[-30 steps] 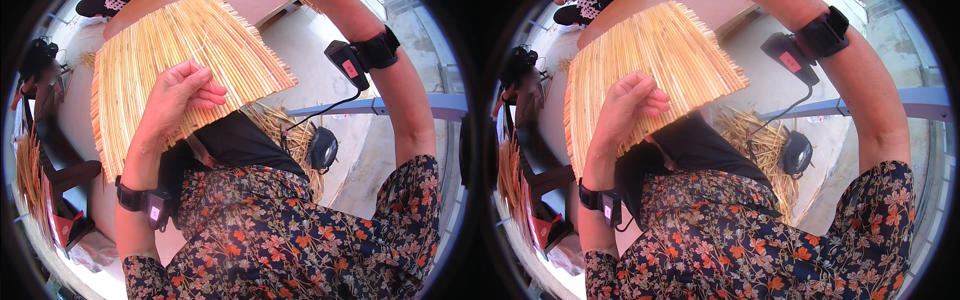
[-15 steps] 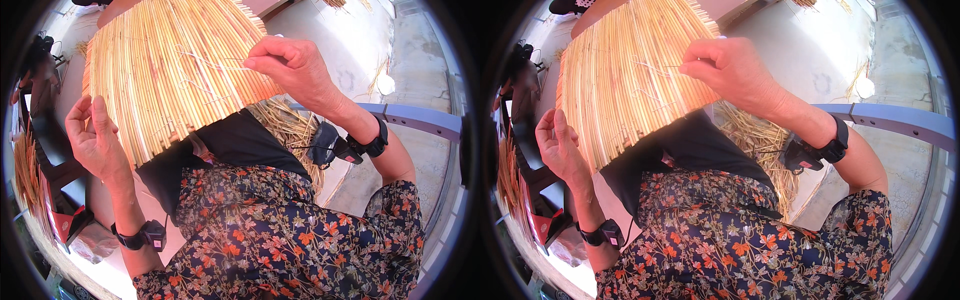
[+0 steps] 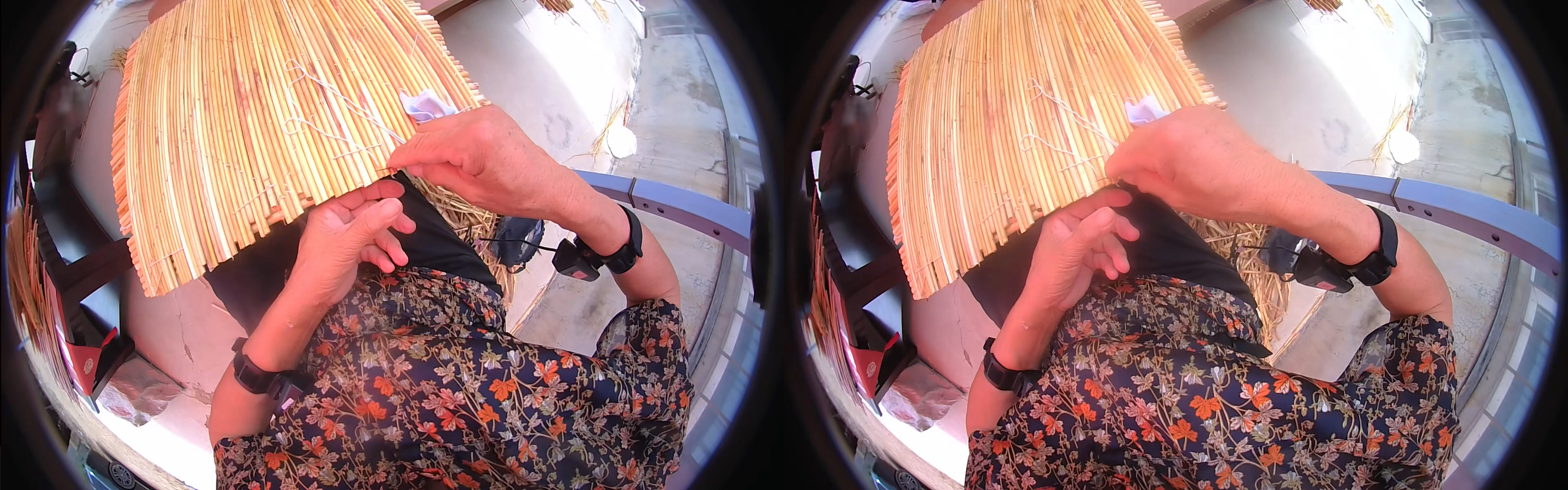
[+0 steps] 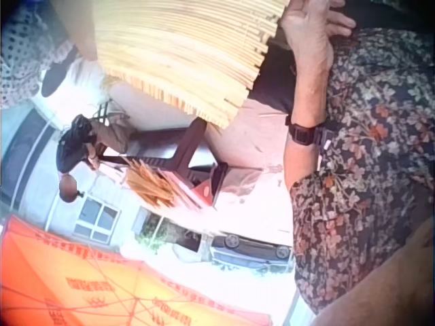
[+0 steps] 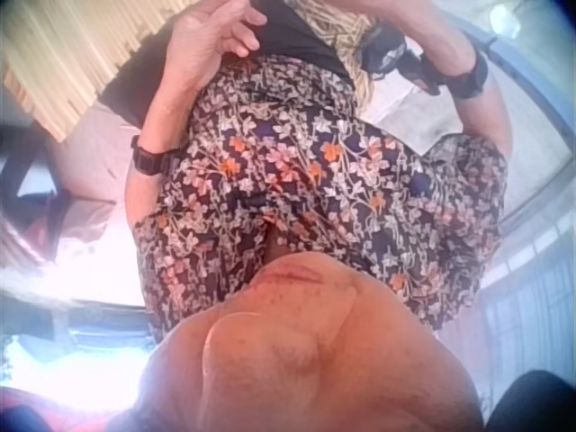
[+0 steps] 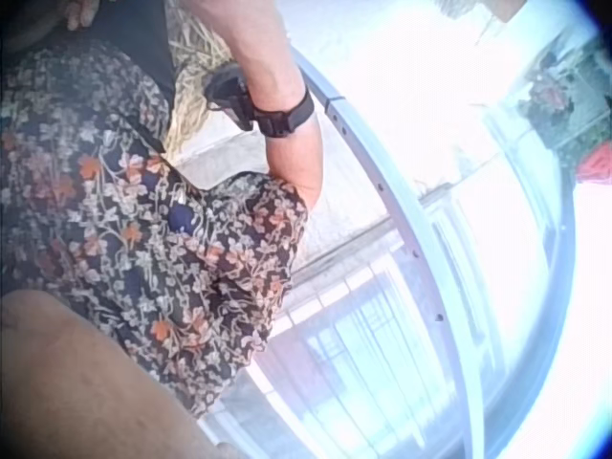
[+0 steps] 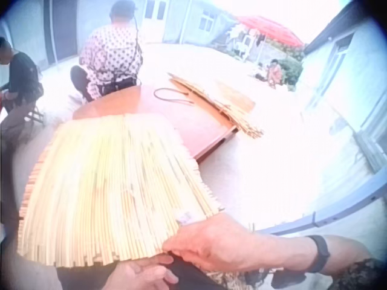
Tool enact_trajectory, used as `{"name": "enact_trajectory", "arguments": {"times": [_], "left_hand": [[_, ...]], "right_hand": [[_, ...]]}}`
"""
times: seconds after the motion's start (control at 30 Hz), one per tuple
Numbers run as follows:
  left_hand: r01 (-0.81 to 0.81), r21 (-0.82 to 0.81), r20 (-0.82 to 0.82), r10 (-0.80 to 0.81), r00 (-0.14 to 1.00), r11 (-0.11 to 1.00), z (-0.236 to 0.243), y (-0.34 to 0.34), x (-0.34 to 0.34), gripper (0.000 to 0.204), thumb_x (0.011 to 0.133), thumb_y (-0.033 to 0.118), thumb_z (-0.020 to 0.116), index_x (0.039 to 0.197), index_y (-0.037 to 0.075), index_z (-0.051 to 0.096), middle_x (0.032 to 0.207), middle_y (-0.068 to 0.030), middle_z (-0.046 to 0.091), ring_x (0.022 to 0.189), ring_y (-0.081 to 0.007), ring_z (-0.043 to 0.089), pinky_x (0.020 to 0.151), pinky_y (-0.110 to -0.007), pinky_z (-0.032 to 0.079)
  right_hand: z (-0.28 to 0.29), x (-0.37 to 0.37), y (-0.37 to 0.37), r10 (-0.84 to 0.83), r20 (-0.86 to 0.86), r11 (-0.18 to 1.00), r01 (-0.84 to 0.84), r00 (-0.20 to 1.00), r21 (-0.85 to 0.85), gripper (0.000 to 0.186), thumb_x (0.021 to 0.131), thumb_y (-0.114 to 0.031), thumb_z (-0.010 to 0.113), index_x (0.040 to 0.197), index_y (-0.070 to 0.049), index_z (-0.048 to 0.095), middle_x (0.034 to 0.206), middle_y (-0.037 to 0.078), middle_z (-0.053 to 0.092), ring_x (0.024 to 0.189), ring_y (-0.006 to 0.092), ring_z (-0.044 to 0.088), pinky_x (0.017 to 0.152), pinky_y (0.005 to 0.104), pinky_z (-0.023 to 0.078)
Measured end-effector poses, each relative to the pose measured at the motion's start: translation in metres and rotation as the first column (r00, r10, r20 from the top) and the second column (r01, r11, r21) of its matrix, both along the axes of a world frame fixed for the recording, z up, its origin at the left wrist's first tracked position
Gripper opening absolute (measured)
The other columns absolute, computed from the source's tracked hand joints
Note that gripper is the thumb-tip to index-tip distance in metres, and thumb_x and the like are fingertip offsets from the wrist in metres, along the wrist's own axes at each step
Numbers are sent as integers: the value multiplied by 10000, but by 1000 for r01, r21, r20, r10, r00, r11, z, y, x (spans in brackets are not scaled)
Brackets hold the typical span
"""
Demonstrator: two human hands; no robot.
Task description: The person is weaving a bamboo mat by hand, using a needle and white thread to stitch bamboo strips together. They repeatedly pass the needle through the strips and pull the thread tight to secure the structure.
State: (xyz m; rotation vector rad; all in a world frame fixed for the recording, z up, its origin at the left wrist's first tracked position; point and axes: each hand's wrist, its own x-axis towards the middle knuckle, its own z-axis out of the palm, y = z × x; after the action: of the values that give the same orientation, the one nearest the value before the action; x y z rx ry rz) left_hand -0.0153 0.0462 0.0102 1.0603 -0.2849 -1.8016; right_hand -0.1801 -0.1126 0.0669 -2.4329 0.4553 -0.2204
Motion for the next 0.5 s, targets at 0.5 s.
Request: {"name": "enact_trajectory", "arguments": {"times": [0.5], "left_hand": [[-288,41,118,282,952,957,-1,-10,-24,242,968,216,686,1082,2,685,836,-127,726,580,-164,687,479,-239,546]], "right_hand": [[5,12,-4,97,-91,994,-100,991,-35,153,861,-156,610,724,-95,637,666,155,619,684,400,628,608,492,473]]}}
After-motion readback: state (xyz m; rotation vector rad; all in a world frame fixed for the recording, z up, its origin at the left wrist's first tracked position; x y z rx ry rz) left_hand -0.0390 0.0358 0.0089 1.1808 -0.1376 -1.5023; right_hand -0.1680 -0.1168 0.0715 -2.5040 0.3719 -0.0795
